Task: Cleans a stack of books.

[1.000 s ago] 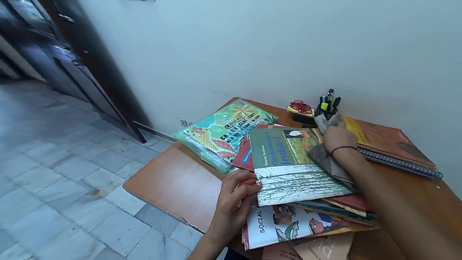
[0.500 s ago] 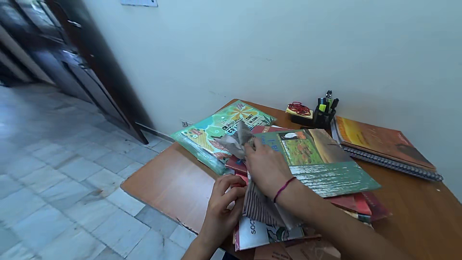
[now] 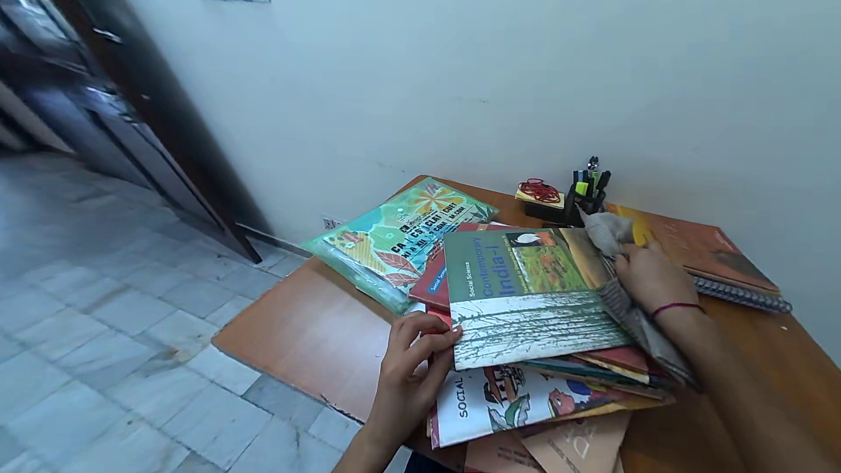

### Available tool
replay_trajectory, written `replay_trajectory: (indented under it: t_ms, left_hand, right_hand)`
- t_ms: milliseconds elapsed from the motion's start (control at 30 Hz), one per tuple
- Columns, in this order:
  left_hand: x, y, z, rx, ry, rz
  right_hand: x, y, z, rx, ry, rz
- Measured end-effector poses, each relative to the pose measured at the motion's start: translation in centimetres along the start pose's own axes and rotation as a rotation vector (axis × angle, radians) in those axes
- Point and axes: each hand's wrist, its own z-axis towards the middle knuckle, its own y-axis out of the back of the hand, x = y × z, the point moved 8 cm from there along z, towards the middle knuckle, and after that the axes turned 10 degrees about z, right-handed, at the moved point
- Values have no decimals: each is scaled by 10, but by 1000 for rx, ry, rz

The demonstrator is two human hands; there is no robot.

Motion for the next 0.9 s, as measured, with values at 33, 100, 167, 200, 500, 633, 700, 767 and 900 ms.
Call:
replay_trajectory:
  t_ms: [33, 100, 167, 200, 500, 633, 700, 767, 900]
  left_hand:
    - [0, 0, 0, -1, 5, -4]
    - [0, 0, -1, 0, 11, -10]
    - [1, 0, -1, -5, 12, -10]
    - [1, -1, -1, -4, 12, -11]
    - [-1, 0, -1, -21, -17, 24]
    - [-2, 0, -2, -13, -27, 42]
    - [-2, 1, -1, -6, -35, 58]
    - [-3, 1, -1, -1, -41, 64]
    - [-5, 0, 1, 2, -55, 83]
  right_hand:
    - [5, 1, -8, -2, -21, -21]
    - [25, 1, -26, 1, -1, -55]
    - [54, -5, -49, -14, 119, -42]
    - [71, -9, -63, -20, 202, -16]
    - [158, -43, -160, -126, 875, 162]
    - [135, -38, -149, -175, 867, 221]
    - [117, -31, -143, -211, 834, 215]
    - [92, -22, -134, -244, 779, 200]
    - [15, -2, -100, -267, 588, 200]
